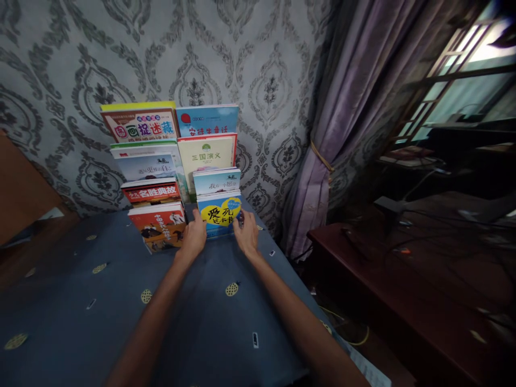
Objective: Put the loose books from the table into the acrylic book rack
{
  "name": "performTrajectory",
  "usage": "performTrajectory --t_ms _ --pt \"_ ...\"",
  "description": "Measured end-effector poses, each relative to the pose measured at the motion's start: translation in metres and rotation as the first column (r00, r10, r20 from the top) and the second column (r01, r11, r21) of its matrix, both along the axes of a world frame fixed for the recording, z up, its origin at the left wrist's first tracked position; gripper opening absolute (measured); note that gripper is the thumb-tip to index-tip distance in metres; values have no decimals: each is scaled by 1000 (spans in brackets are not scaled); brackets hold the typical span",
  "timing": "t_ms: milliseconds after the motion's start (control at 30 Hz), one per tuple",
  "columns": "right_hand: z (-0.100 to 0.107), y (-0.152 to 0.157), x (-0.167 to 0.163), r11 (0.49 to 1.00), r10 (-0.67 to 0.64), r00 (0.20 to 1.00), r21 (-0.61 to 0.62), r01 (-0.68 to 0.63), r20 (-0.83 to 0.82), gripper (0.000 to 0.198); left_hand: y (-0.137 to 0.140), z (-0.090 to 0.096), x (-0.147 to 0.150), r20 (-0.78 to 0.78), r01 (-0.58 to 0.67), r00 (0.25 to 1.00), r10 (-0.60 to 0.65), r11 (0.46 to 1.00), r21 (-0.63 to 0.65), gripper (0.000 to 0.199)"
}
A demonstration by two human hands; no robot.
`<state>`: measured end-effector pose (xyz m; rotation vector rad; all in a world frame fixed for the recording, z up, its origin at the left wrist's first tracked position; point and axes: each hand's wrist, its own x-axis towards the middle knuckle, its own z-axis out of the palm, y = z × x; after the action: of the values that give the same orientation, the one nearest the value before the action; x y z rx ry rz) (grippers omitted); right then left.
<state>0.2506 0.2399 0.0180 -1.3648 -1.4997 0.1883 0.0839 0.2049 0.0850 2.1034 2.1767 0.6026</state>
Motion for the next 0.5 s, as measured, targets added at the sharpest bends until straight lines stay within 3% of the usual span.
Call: performTrajectory --t_ms 167,300,500 --pt "7 2 3 992 93 995 87 -90 -28 46 0 2 -1 6 14 1000 -14 999 -38 45" --pt "5 6 3 981 183 978 83 -176 -96 48 1 1 -3 -28 20 999 -20 999 -26 44" --pt "-3 9 1 975 201 963 135 -178 -179 49 5 -1 -4 -65 33 997 -34 999 -17 44"
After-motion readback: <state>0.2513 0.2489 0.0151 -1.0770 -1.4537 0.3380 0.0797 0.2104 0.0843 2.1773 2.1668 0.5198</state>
